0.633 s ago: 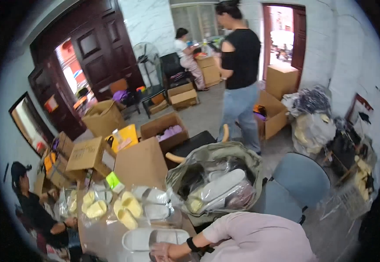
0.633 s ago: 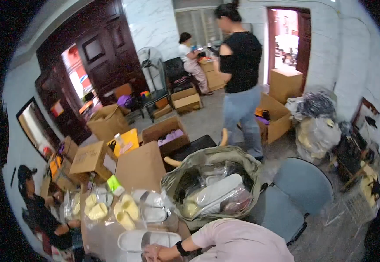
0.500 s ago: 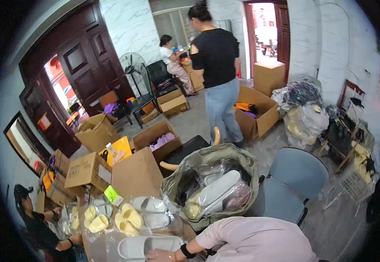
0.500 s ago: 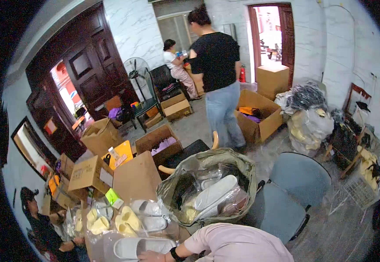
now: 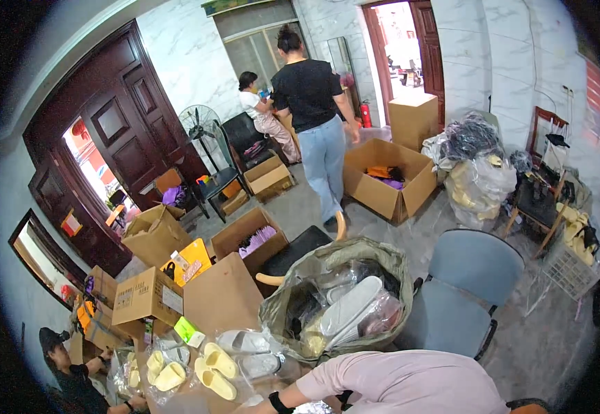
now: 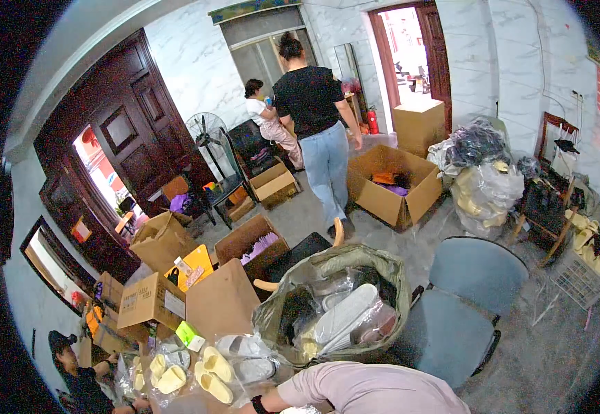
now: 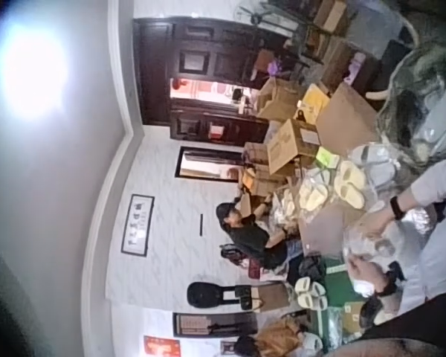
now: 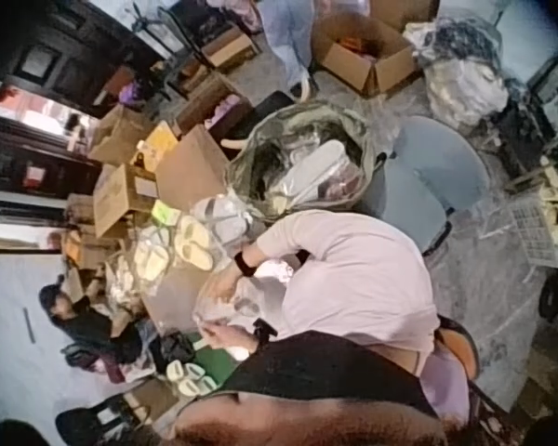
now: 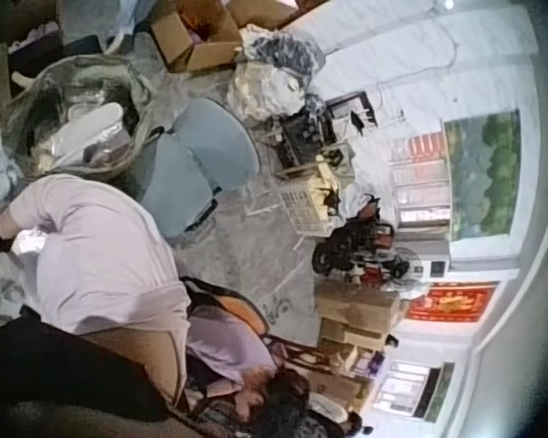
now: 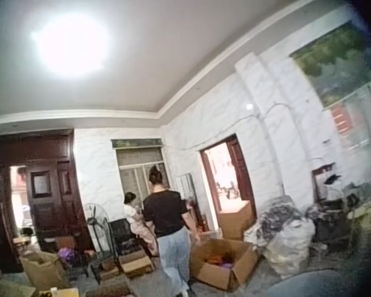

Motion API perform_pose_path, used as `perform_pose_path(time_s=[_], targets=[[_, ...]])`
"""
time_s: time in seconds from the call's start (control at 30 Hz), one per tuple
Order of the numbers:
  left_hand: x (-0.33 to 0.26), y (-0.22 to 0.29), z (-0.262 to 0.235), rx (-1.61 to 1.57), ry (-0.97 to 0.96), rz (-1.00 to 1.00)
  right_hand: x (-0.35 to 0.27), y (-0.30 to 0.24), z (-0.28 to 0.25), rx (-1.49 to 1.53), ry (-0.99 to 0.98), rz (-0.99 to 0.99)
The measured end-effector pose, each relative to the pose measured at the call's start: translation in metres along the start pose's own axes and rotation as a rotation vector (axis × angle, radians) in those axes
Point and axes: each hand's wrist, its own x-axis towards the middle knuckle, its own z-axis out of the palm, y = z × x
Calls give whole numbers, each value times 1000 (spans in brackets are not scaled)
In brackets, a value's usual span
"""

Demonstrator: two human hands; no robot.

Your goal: Packaging finished sandals into plastic bags and placing them into a collection bag in a footwear manufacturing setting.

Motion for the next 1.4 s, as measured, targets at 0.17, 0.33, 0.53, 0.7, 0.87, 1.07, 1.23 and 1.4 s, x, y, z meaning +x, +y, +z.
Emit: perform_pose_path(time_s=[0.17,0.33,0.53,0.7,0.87,1.07,1.23,1.4], targets=[[14,19,-14,29,-55,-52,-19,10,-17,65,240,60],[20,-4,-22,-44,-105,-114,-57,1,-50,-230,646,214],[25,34,-8,-132,-181,-180,-82,60,-1,947,32,722],[64,36,-9,133,-47,82,-63,47,-32,1191,188,694],[75,57,25,5,-51,268,-31,33,-73,1369,680,732],[40,71,65,-183,-282,121,-101,-21,-89,1023,892,701],[-19,79,122,-565,-1365,559,-178,-63,-81,1144,550,655],[-83,89,158,-573,-1745,562,-255,-113,-123,-271,521,663]])
